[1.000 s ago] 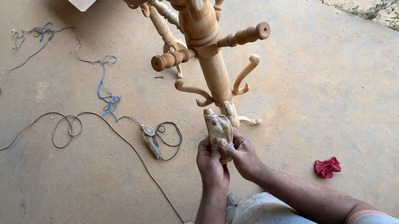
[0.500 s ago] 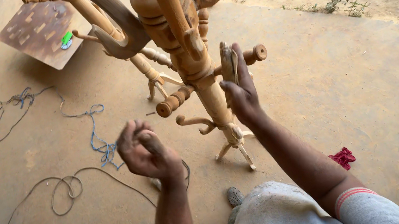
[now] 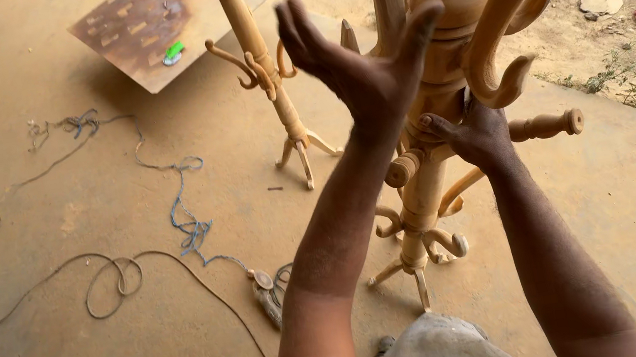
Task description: The person sands a wooden coat rack with sandpaper, focusing on curved hooks and joints. They switch between hand sanding and using an electric sander, moving around the piece to reach different areas.
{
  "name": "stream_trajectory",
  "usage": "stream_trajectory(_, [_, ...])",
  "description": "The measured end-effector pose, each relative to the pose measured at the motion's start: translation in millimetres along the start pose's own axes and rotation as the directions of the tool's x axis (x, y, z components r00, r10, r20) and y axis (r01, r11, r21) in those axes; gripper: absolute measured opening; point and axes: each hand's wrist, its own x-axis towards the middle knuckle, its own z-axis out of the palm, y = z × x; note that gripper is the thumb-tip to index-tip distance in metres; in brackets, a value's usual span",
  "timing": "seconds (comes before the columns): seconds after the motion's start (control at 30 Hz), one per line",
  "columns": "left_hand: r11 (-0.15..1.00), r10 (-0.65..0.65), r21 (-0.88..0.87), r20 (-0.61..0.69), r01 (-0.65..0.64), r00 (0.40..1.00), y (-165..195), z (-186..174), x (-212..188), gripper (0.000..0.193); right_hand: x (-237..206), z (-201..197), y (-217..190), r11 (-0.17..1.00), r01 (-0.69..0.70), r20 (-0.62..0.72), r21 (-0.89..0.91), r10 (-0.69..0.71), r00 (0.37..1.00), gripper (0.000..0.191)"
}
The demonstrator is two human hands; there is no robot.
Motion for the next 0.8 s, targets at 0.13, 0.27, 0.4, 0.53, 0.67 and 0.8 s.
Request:
stream_trajectory(0.13, [0.536,-0.369,-0.426,0.659,0.729,0.656,-31,12,33,0.09,-10,20,10,1.0,-0.008,-0.09,0.004,0.009,0.996,0.085])
stream_trajectory(0.27, [0.884,-0.262,-0.033,0.79,0.466,0.554,-45,4,31,0.07,5,16,21,0.976,-0.195,-0.024,0.094,0.198,0.98,0.084])
stream_trajectory(0.4, [0.917,-0.027,-0.241,0.757,0.318,0.653,-44,-2,33,0.064,39,-10,21,0.879,-0.159,-0.058,0.449,0.207,0.977,0.083])
stream_trajectory(0.53, [0.929,-0.18,-0.099,0.721,0.357,0.669,-26,-5,31,0.05,29,17,14,0.874,-0.07,-0.267,0.482,0.222,0.938,0.082])
stream_trajectory(0.67, [0.961,-0.17,-0.059,0.644,0.269,0.746,-10,-18,26,0.038,-20,86,14,0.982,0.043,-0.451,0.186,0.046,0.891,0.082])
stream_trajectory(0.8, [0.958,-0.138,-0.094,0.68,0.272,0.72,-8,-33,33,0.029,-19,69,28,0.96,0.02,-0.306,0.281,0.069,0.949,0.081])
